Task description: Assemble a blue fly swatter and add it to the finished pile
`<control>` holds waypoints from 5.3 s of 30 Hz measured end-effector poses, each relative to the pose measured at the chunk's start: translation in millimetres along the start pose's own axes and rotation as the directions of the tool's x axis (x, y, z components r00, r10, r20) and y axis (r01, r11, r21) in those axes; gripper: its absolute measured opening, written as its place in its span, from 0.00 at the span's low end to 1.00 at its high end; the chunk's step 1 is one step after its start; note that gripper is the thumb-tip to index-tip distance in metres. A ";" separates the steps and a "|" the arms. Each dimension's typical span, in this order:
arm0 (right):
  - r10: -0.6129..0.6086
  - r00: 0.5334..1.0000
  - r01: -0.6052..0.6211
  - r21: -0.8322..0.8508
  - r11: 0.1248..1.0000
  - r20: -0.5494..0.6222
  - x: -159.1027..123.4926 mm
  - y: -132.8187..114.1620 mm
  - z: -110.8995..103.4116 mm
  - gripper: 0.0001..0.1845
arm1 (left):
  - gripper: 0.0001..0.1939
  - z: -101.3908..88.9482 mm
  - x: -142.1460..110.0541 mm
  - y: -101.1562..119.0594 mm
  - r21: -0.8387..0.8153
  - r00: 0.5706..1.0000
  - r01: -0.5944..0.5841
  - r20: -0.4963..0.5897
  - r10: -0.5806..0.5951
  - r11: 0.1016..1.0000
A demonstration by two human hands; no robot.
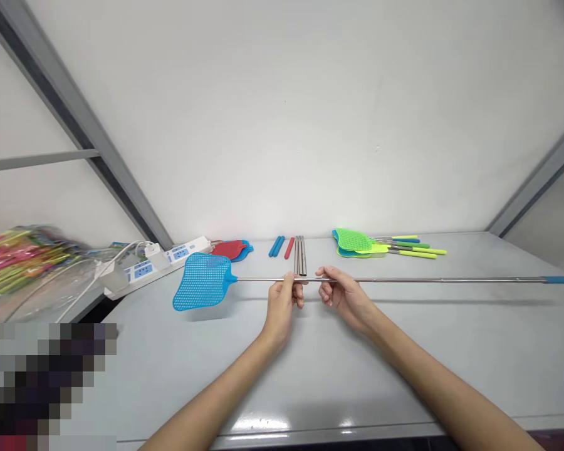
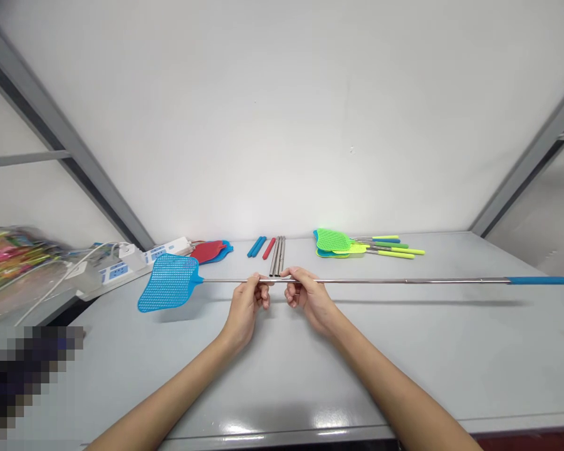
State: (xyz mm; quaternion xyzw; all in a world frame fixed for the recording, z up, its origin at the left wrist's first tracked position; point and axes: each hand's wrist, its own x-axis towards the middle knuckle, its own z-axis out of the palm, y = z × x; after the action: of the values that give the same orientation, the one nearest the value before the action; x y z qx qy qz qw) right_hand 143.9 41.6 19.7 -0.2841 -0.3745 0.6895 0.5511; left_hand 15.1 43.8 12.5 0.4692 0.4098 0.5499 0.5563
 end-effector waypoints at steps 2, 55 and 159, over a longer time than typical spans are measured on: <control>0.003 1.000 -0.003 -0.009 1.000 0.006 -0.5 -0.5 1.2 0.12 | 0.17 -0.5 -0.1 1.0 0.032 0.995 0.013 0.095 -0.016 0.999; 0.102 0.994 -0.083 -0.346 0.935 0.037 -2.7 5.9 -0.5 0.22 | 0.23 -28.5 17.0 14.8 -0.145 0.997 -0.026 0.071 0.036 0.989; 0.196 0.974 -0.132 -0.411 0.902 0.118 8.7 19.4 -15.9 0.25 | 0.20 -7.0 -10.1 2.2 -0.571 0.923 0.332 0.033 -0.383 0.751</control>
State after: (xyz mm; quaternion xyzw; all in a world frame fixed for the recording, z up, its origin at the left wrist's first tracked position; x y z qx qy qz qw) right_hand 144.0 51.1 -5.0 -0.3666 -0.5243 0.6622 0.3902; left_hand 7.2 34.1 12.4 0.1718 0.3335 0.5493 0.7467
